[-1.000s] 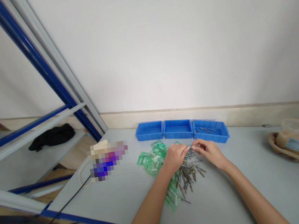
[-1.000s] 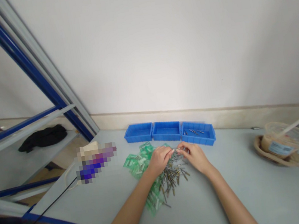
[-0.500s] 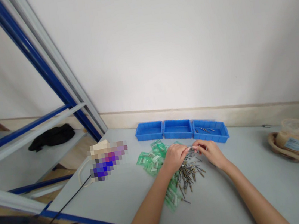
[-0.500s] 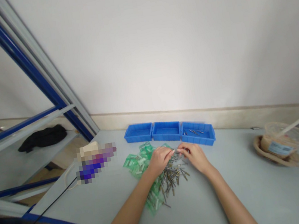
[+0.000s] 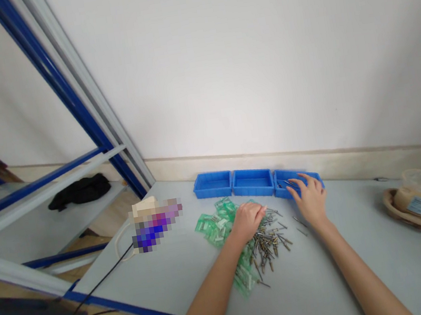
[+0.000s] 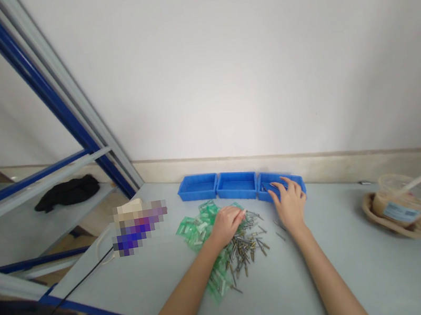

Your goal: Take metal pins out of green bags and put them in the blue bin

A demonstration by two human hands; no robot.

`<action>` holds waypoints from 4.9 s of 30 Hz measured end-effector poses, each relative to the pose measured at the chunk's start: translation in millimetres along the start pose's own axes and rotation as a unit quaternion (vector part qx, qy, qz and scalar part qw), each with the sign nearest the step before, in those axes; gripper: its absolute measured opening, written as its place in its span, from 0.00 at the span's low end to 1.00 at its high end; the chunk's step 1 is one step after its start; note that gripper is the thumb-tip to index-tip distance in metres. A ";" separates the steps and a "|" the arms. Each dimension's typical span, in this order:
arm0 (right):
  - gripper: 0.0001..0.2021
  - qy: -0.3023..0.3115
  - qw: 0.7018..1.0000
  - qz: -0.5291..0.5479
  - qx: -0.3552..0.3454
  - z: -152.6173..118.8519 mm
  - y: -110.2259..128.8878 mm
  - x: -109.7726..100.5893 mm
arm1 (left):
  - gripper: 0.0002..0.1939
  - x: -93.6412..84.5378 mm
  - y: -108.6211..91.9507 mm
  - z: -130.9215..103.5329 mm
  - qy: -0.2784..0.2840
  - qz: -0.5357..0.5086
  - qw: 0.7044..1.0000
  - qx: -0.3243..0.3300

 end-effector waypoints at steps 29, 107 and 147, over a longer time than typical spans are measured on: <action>0.11 0.362 0.885 0.289 -0.050 -35.9 40.2 22.9 | 0.12 -1.4 -6.6 -0.9 0.019 0.000 0.999 0.030; 0.15 0.381 0.842 0.383 0.006 -36.2 35.7 26.5 | 0.11 -0.6 -10.8 -1.4 0.024 0.024 0.999 0.041; 0.16 0.374 0.849 0.372 -0.009 -35.9 32.4 30.1 | 0.12 0.2 -12.1 -2.4 0.013 0.011 0.999 0.052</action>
Point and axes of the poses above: each hand's wrist, its own z-axis towards the middle knuckle, its own x-axis out of the palm, y = z × x, the point moved 5 cm from there along z, towards the middle knuckle, and after that the axes turned 1 degree about z, right-handed, at the moved point
